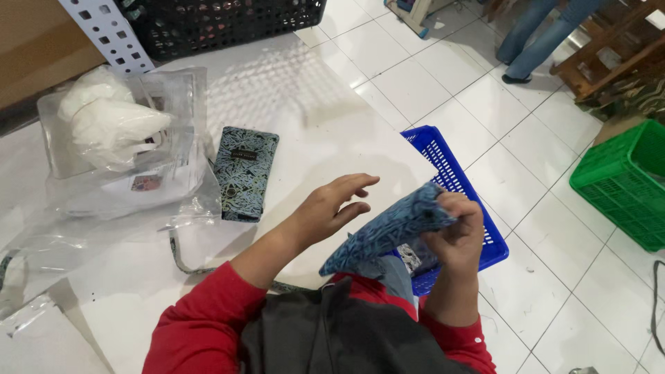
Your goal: The person assembles small patterned pouches by attaching straps and placing them into a blue basket. They also handle plastic packaging and a clear container with small accessories, organizing items on a white table.
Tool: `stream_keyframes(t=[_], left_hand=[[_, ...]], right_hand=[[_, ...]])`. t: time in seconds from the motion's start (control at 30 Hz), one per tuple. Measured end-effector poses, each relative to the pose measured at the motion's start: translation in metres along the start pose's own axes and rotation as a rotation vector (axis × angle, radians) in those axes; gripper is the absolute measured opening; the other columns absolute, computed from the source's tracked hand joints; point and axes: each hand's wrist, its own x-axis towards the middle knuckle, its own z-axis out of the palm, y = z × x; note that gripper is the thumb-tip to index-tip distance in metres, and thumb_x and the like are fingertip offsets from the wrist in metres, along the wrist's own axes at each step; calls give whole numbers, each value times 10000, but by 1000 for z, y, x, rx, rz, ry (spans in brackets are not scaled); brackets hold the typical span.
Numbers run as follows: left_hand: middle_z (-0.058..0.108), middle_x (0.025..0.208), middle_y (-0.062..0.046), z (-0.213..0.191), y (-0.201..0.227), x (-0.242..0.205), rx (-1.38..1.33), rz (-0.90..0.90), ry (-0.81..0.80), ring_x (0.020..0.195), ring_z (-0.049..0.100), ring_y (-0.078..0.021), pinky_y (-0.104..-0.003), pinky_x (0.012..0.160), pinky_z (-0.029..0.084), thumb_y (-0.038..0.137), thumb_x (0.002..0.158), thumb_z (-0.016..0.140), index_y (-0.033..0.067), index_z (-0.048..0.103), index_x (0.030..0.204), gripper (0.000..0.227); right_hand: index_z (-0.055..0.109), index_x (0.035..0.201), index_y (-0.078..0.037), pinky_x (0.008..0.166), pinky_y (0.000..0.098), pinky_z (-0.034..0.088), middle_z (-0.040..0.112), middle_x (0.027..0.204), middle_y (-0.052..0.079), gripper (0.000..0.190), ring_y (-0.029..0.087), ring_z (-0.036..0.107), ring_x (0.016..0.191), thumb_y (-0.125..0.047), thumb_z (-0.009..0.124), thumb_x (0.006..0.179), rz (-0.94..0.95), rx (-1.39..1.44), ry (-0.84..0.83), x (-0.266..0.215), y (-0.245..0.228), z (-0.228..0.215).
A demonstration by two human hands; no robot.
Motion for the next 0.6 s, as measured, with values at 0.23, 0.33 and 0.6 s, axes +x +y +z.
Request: stream_keyframes(t=[0.23, 0.33, 0.6], left_hand=[[528, 1459, -216, 46, -29, -3, 544, 255, -247, 1326, 552, -371, -505, 996, 428, 141, 765, 825, 152, 523, 1424, 725], [533, 1504, -167, 44, -28, -5, 98, 155, -281, 1341, 549, -321, -450, 1063, 413, 144, 776, 856, 123, 473, 1476, 798], [761, 1194, -105, 41, -48, -6, -416, -56, -167, 1096, 713, -207, -347, 979, 569, 128, 932, 766, 3, 660, 1304, 406]], right_hand=[[532, 1169, -67, 1249, 404, 367, 630, 1068, 47, 274, 117, 597, 1003, -83, 750, 1005, -16, -146, 336, -6, 14, -17], [516, 1176, -87, 1235, 409, 404, 645, 1071, 43, 294, 113, 612, 991, -158, 760, 1029, -130, -228, 361, -5, 3, -12], [520, 1220, -107, 1140, 384, 457, 574, 1270, 44, 424, 178, 582, 1285, -373, 699, 943, -333, -319, 369, 15, -34, 21]])
